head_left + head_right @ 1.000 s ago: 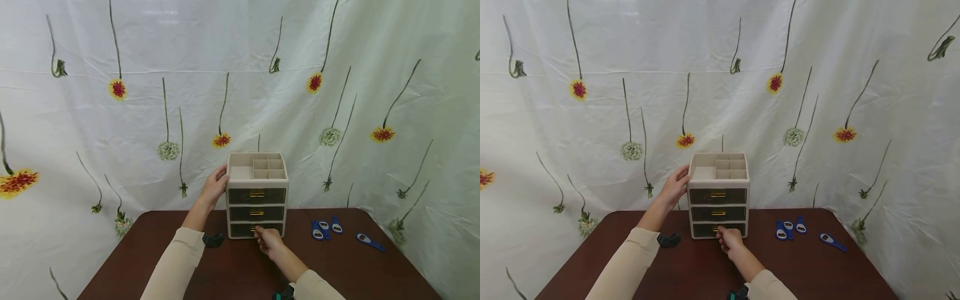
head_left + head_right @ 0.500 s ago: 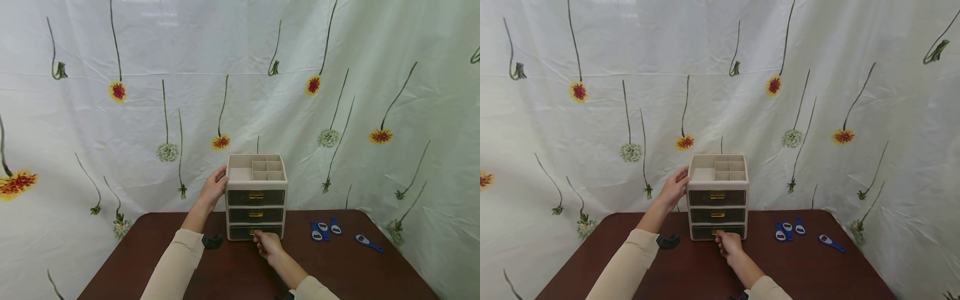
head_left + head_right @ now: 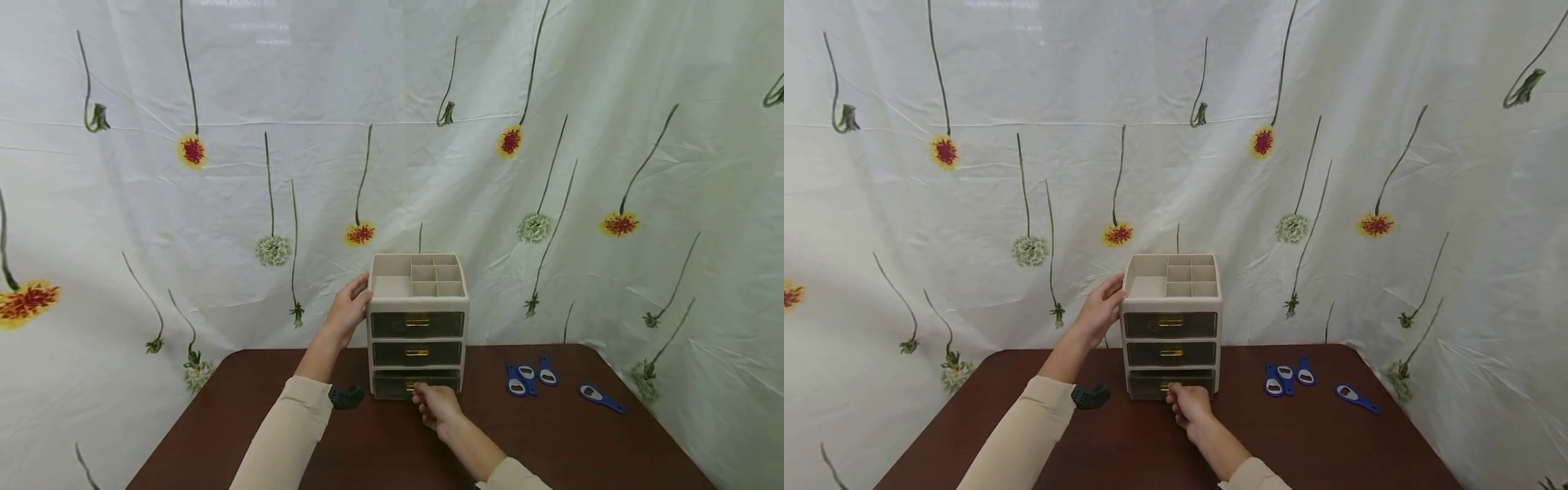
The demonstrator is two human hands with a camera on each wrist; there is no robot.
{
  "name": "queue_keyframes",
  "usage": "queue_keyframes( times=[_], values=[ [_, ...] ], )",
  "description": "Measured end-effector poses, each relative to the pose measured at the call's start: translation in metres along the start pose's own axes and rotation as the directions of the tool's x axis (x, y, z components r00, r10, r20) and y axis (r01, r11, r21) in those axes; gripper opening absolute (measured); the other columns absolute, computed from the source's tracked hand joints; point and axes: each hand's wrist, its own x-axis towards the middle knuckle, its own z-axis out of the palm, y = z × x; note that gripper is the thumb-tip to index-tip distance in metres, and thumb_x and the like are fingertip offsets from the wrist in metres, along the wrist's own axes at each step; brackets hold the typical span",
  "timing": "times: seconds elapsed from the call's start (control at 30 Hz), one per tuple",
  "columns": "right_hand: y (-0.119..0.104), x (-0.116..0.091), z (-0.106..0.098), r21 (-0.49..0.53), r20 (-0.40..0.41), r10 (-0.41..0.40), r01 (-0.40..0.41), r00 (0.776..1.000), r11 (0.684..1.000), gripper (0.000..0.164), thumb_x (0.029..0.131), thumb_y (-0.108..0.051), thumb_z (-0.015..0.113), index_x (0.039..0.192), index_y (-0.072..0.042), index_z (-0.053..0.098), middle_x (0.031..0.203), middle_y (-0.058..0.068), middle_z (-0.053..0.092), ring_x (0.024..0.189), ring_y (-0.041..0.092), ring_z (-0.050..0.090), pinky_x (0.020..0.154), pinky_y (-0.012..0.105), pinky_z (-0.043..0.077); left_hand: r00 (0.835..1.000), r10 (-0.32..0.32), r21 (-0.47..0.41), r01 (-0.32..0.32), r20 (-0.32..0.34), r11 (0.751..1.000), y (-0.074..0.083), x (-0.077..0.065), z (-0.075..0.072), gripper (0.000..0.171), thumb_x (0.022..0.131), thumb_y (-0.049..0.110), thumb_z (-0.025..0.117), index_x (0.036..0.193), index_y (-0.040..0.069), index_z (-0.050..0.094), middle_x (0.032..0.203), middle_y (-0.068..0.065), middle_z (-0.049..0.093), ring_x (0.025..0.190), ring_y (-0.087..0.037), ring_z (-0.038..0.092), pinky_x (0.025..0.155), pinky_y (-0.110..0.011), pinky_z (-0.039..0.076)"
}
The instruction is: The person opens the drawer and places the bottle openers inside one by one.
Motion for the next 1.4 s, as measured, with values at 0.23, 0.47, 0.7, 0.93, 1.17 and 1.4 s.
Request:
queue_keyframes(
  times=[0.23,0.47,0.7,0.93,1.17,1.4],
  values=[
    [-0.001,-0.008,-0.002,-0.021,0.024,0.020,-0.019,1.000,1.000,0.027,0.103,-0.024,0.063,0.099,0.001,0.073,0.074,-0.005,0.063,0.058,0.004,0.049,0.059,0.021,0.043,1.000,0.002,-0.012,-0.002,0.012,1.000,0.001,-0.002,0.000,0.054,0.109,0.004,0.046,0.162,0.003,0.032,0.162,-0.018,0.034,0.144,-0.033,0.039,0.114,-0.053,0.036],
    [0.001,-0.013,-0.003,-0.033,0.039,0.041,-0.040,0.998,0.999,0.027,0.104,-0.027,0.063,0.097,-0.003,0.074,0.074,-0.006,0.063,0.058,0.003,0.050,0.059,0.021,0.043,1.000,0.005,-0.009,-0.005,0.013,1.000,0.001,-0.002,-0.002,0.054,0.109,0.005,0.045,0.162,0.003,0.032,0.162,-0.018,0.034,0.144,-0.034,0.039,0.113,-0.054,0.037],
    [0.005,-0.018,-0.005,-0.029,0.054,0.072,-0.070,0.996,0.997,0.028,0.105,-0.028,0.063,0.099,-0.003,0.074,0.074,-0.006,0.064,0.059,0.004,0.049,0.060,0.022,0.043,1.000,0.004,-0.014,-0.003,0.007,1.000,-0.001,-0.002,-0.003,0.053,0.109,0.004,0.046,0.161,0.003,0.033,0.162,-0.018,0.035,0.144,-0.034,0.039,0.113,-0.055,0.036],
    [0.005,-0.026,-0.007,-0.031,0.069,0.098,-0.096,0.993,0.995,0.026,0.105,-0.027,0.063,0.101,-0.004,0.075,0.075,-0.007,0.064,0.059,0.002,0.050,0.061,0.022,0.044,1.000,0.001,-0.009,-0.001,0.016,1.000,-0.002,-0.001,-0.003,0.053,0.109,0.005,0.046,0.161,0.003,0.033,0.162,-0.017,0.035,0.144,-0.034,0.039,0.113,-0.055,0.036],
    [0.004,-0.033,-0.009,-0.036,0.080,0.093,-0.091,0.992,0.995,0.026,0.104,-0.026,0.063,0.101,-0.003,0.075,0.072,-0.008,0.064,0.057,0.001,0.050,0.061,0.022,0.043,1.000,0.002,-0.001,-0.002,0.020,1.000,0.001,-0.002,-0.001,0.054,0.109,0.006,0.046,0.161,0.004,0.032,0.162,-0.016,0.036,0.144,-0.033,0.039,0.113,-0.055,0.037],
    [0.004,-0.040,-0.010,-0.040,0.095,0.102,-0.099,0.990,0.994,0.026,0.104,-0.026,0.063,0.101,-0.003,0.075,0.073,-0.008,0.064,0.058,0.001,0.049,0.060,0.021,0.043,1.000,0.009,-0.011,-0.008,0.021,1.000,0.002,-0.002,-0.001,0.054,0.110,0.005,0.045,0.162,0.003,0.031,0.162,-0.017,0.034,0.144,-0.034,0.038,0.113,-0.056,0.036]
  ],
)
